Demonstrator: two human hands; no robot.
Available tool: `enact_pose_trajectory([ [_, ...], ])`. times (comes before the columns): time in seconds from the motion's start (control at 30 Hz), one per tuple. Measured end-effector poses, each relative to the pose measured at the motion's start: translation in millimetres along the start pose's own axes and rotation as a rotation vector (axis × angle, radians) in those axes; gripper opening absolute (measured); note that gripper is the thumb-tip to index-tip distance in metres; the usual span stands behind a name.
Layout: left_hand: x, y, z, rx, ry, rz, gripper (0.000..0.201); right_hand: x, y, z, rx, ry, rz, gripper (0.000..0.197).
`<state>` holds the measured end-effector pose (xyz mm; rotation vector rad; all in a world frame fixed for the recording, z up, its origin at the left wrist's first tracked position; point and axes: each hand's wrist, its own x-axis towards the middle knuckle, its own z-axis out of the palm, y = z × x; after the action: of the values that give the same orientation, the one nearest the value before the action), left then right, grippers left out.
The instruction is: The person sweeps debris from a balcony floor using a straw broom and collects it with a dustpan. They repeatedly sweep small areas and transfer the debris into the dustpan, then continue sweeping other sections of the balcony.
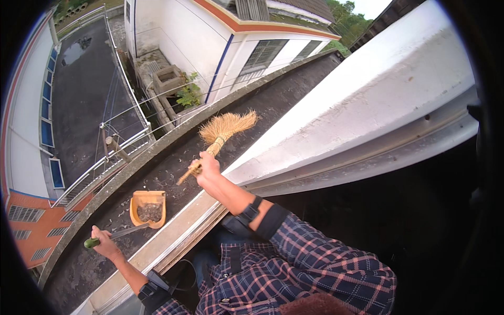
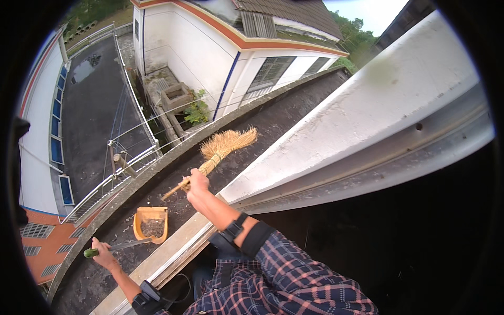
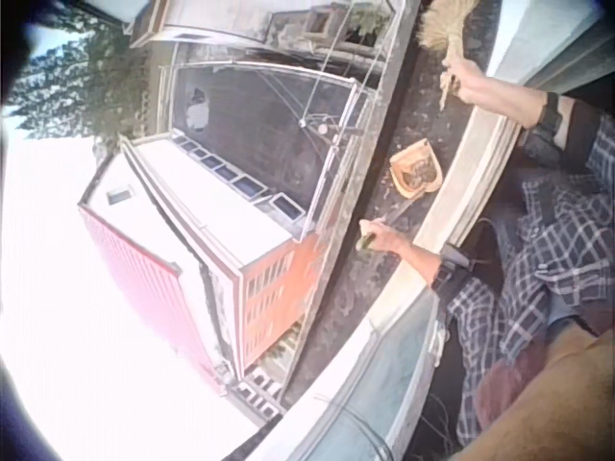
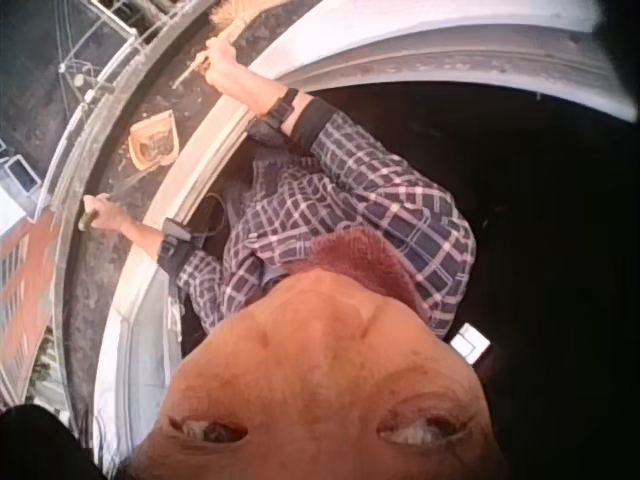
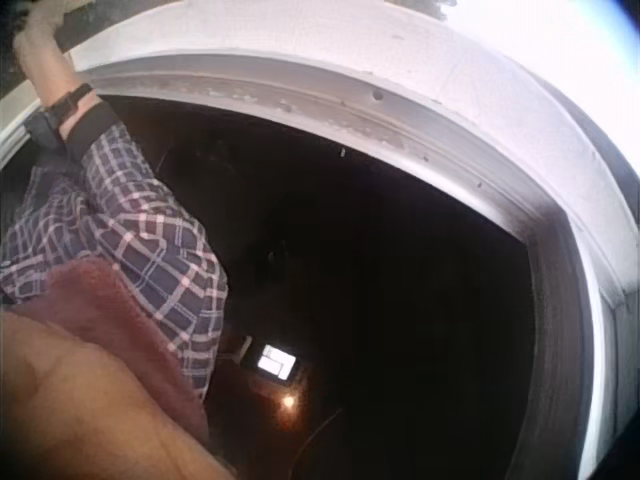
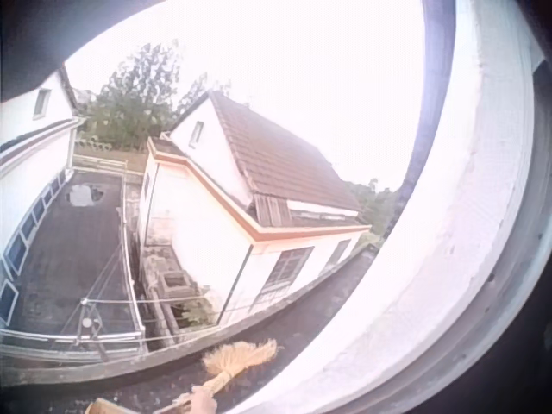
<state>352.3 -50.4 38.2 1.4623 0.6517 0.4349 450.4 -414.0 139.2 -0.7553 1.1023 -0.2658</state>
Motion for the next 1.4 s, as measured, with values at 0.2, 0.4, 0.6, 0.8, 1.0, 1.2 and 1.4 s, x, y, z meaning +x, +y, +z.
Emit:
enact_pose_trajectory([
  [0.2, 27.2, -47.4, 14.6, 0.111, -0.189, -0.060, 0.033, 100.9, 2.9, 28.9, -0.116, 0.279, -0.190, 0.020],
  [0.4, 34.2, -83.5, 10.6, 0.217, -0.153, -0.128, 0.022, 198.2, 3.4, 5.5, -0.534, 0.509, -0.292, 0.040],
  [0.6, 65.2, -62.9, -5.1, 0.440, -0.113, -0.065, 0.033, 253.5, -39.7, -21.6, -0.926, 0.689, -0.391, 0.045],
  [0.8, 73.2, -80.4, 7.3, 0.454, -0.179, -0.020, 0.035, 319.6, -95.2, -47.2, -1.357, 0.718, -0.486, 0.046],
  [1.0, 86.1, -102.8, -9.8, 0.284, 0.085, -0.127, 0.038, 388.8, -90.9, -75.5, -2.107, 0.323, -0.352, 0.038],
  [1.2, 88.4, -120.9, -16.1, 0.316, 0.173, -0.118, 0.033, 396.3, 46.7, -109.1, -2.373, -0.067, -0.310, 0.038],
  [1.4, 90.3, -113.3, -5.3, 0.246, 0.013, -0.079, 0.038, 260.6, 99.9, -78.5, -2.153, -0.349, 0.263, 0.030],
])
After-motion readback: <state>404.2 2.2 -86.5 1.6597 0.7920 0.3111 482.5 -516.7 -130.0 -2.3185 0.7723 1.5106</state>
